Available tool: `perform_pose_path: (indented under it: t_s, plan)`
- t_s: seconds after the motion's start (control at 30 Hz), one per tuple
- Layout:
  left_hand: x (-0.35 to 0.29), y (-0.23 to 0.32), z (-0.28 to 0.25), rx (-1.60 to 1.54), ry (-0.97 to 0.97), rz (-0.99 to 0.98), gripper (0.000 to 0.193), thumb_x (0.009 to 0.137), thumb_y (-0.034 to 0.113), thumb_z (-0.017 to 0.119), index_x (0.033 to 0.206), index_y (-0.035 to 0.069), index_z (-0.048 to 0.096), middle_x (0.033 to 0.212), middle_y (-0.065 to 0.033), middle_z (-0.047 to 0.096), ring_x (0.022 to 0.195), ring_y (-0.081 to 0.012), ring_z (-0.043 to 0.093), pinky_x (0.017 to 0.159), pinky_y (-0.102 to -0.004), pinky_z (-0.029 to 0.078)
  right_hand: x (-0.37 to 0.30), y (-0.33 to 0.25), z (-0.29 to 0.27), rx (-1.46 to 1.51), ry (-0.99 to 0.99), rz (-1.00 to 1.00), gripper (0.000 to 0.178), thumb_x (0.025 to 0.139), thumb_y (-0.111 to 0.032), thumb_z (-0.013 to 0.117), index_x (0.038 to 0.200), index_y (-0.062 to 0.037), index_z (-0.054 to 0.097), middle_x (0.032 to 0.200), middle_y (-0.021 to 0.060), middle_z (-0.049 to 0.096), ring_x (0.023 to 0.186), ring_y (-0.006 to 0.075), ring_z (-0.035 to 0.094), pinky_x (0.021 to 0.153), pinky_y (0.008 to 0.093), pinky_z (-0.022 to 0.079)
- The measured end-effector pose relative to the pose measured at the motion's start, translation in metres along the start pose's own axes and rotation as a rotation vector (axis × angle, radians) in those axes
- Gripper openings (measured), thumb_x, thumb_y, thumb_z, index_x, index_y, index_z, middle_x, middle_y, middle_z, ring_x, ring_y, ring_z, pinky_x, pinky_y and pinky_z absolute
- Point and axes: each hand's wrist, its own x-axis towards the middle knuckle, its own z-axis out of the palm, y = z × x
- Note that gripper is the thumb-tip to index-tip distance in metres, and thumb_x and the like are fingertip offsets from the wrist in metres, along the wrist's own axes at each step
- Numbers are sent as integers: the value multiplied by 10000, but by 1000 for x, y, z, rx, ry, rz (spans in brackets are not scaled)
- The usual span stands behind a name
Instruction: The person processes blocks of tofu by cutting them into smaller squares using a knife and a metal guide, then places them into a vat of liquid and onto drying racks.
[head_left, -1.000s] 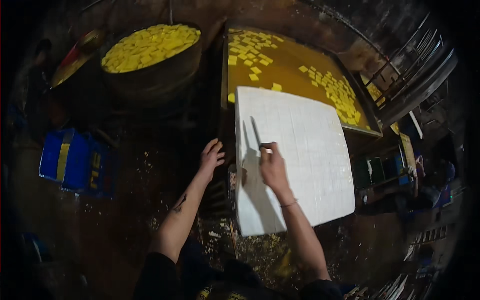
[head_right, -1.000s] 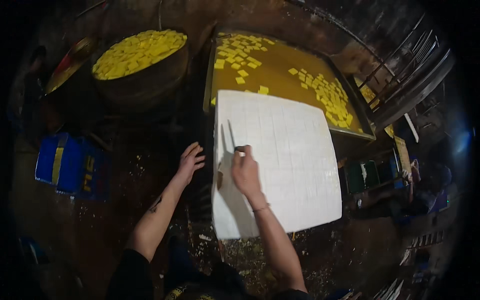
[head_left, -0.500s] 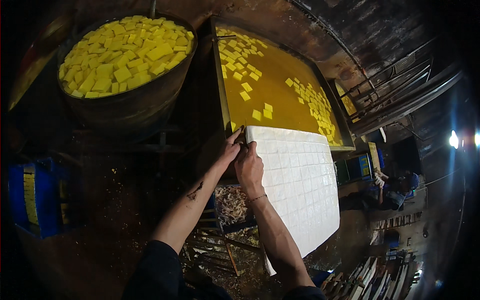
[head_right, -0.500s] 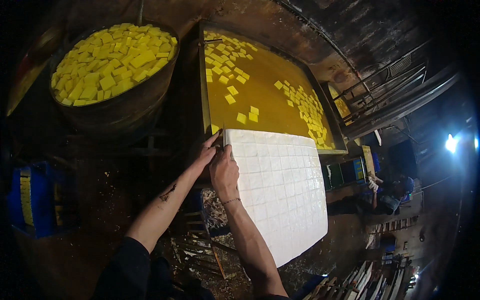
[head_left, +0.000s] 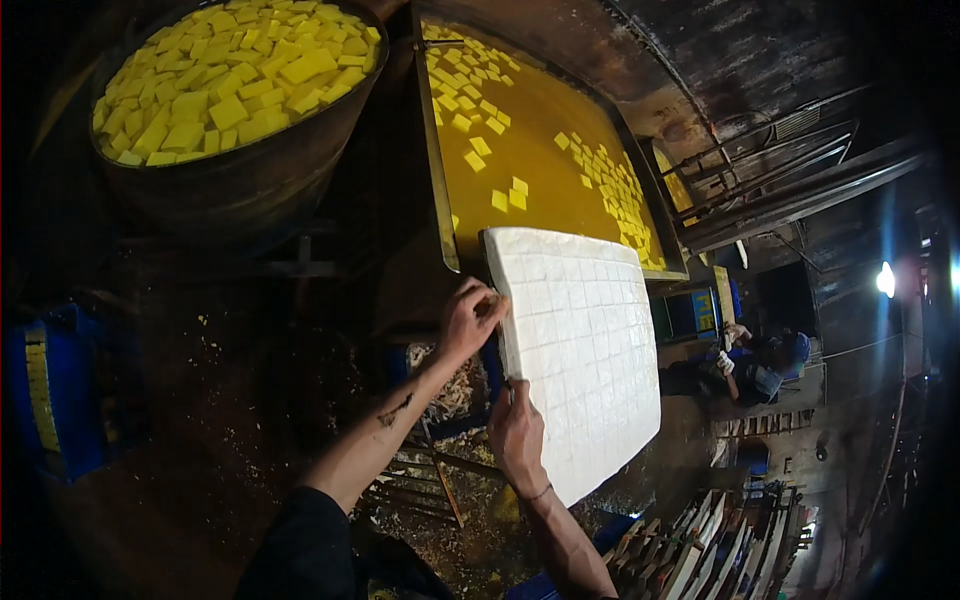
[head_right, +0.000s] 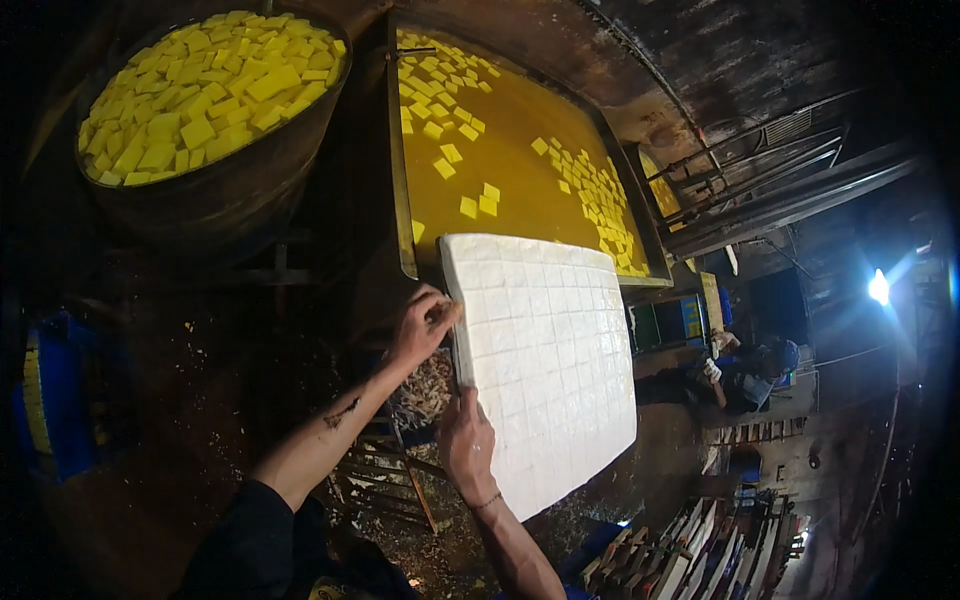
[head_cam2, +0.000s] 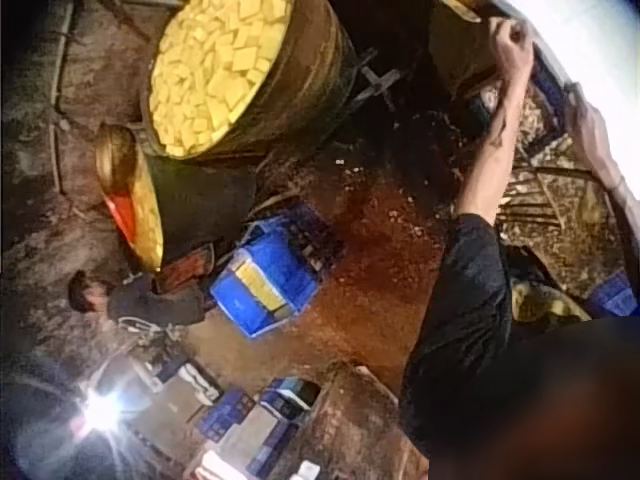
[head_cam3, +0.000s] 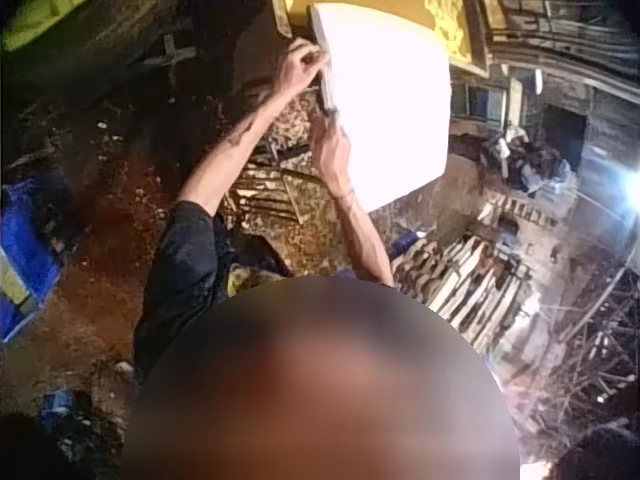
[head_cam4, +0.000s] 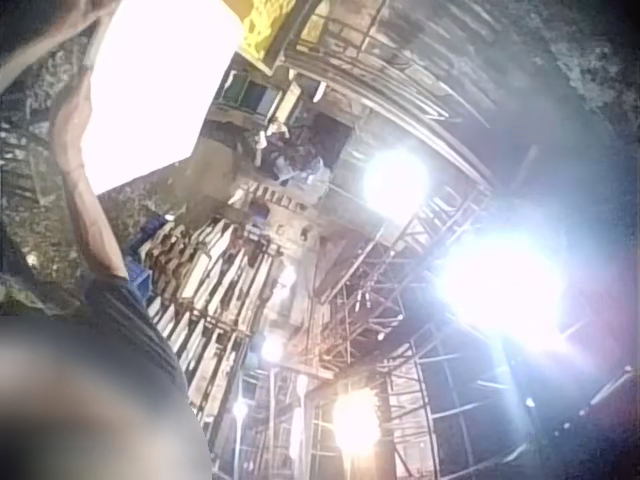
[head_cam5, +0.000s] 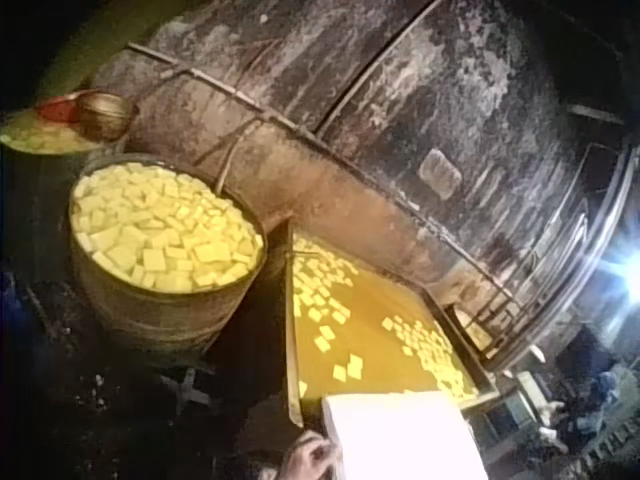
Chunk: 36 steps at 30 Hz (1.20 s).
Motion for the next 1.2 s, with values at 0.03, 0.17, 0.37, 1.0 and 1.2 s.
perform_pose_path:
  t_s: [0.03,0.17,0.37,1.0,1.2]
  plan:
    - [-16,8,5,12,6,34,236,858,183,713,811,-32,627,819,-109,574,665,-216,608,586,-322,483,-15,8,-4,-18,-25,16,256,920,-53,531,1165,0,482,791,290,610,641,457,605,504,511,445]
    - [-74,36,13,-23,-12,-36,206,853,169,694,832,-19,612,825,-125,563,750,-279,587,655,-377,462,-73,20,-20,-45,-7,28,288,899,-27,544,1181,9,496,804,266,620,651,448,610,523,486,463]
    - [-170,71,24,-6,-61,-37,203,878,169,659,871,-25,598,851,-131,556,696,-241,581,595,-341,465,-161,42,-43,-36,-29,93,295,885,-16,554,1176,5,514,856,270,626,707,438,627,569,473,486]
    - [-563,69,164,-363,143,-1774,392,944,502,493,755,159,510,581,-5,484,391,-150,400,357,-264,290,-514,237,-119,703,65,518,250,982,-151,553,1182,-1,545,824,67,618,749,86,521,674,269,458]
    - [-456,10,226,-300,121,-1441,904,940,681,338,1551,116,-13,1595,-180,99,1467,-354,107,1180,-477,166,-542,336,-183,695,246,732,276,996,-205,554,1157,20,543,843,4,549,768,69,476,667,243,413]
